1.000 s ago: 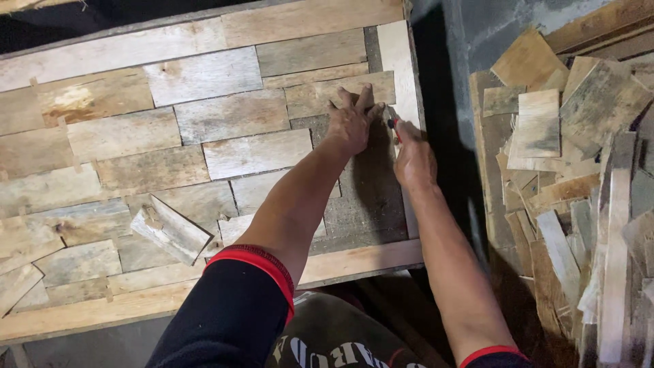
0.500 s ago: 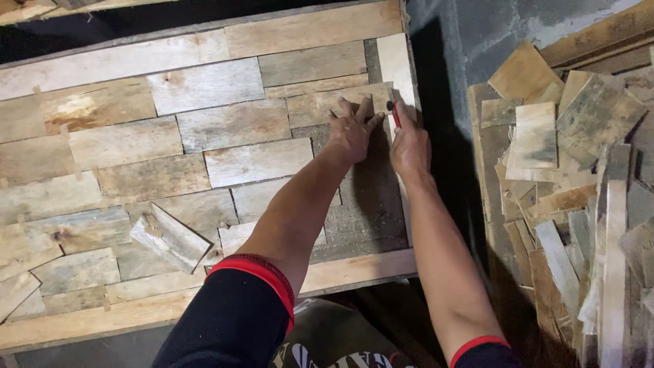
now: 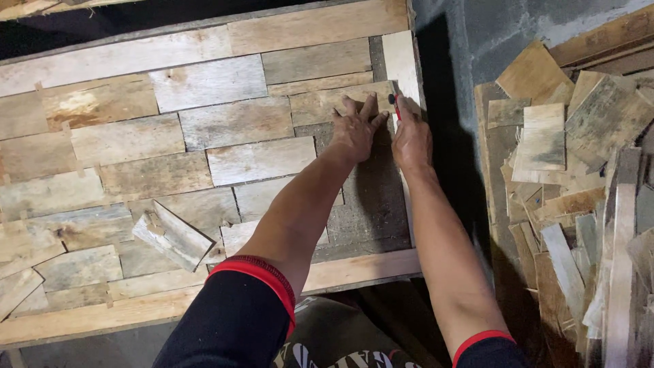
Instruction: Applying and trimming thin wooden slats onto a framed base to create a decorative tiled pattern.
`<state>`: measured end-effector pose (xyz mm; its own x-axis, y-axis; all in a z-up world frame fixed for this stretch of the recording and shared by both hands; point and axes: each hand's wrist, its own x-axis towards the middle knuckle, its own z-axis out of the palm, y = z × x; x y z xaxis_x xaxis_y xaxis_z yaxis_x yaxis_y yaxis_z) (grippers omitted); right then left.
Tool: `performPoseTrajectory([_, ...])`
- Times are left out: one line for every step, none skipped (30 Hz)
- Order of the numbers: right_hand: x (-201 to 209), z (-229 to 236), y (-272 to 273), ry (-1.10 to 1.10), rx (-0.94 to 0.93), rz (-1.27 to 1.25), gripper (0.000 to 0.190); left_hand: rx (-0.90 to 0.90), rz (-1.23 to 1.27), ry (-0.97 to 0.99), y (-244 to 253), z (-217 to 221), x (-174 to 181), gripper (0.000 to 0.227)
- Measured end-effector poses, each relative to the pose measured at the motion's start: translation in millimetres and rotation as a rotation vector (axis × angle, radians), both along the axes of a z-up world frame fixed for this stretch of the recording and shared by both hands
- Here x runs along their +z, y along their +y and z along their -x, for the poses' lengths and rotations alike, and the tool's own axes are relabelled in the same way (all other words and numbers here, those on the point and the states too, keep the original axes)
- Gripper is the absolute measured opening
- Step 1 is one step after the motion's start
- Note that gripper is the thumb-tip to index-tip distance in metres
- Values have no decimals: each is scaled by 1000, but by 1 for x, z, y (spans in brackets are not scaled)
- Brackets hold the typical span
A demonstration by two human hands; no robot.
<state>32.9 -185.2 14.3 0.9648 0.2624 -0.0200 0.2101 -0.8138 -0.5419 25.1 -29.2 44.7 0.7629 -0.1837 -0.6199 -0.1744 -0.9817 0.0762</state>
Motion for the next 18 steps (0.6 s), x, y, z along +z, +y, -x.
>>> performPoseTrajectory([-3,0,-1,2,0,0,55,0,0,2,0,1,-1,88])
performPoseTrajectory([-6,0,-2,-42,21,-35,54,-1,-1,-7,0,1,-2,88])
performPoseTrajectory([-9,-1,-4,-88,43,-70,52,-1,-3,-18,-1,1,-3,88])
performPoseTrajectory([-2,-2,-1,-88,42,-69,52,-1,-2,-19,-1,1,-1,88])
performPoseTrajectory([6,-2,2,-33,19,-43,51,5,0,-9,-1,1,1,88])
performPoseTrajectory([14,-3,5,22,-5,-17,51,11,1,1,-1,1,3,88])
performPoseTrajectory([14,-6,5,24,-4,-18,51,12,0,3,0,1,1,88])
performPoseTrajectory([15,-9,6,-21,27,-11,49,5,-1,1,0,0,-1,88])
performPoseTrajectory([16,-12,6,-66,58,-3,47,-2,-1,-1,0,0,-3,88])
performPoseTrajectory([24,-17,9,-64,59,-3,47,-1,-2,2,-1,0,-6,88])
performPoseTrajectory([33,-22,12,-9,48,54,48,0,-10,-10,-2,0,-9,87])
performPoseTrajectory([43,-26,15,46,38,110,48,0,-18,-22,-3,0,-11,85])
performPoseTrajectory([52,-29,16,44,42,109,48,5,-20,-24,-2,0,-9,85])
performPoseTrajectory([61,-32,18,135,13,127,50,11,-17,-9,-1,1,-6,85])
performPoseTrajectory([70,-34,19,230,-18,146,51,15,-12,9,-1,2,-3,85])
performPoseTrajectory([66,-35,16,231,-16,145,51,17,-13,10,-2,2,-8,85])
performPoseTrajectory([63,-36,13,231,-3,162,51,2,-25,-24,-2,2,-13,83])
performPoseTrajectory([60,-37,10,230,9,179,52,-13,-37,-58,-1,2,-17,81])
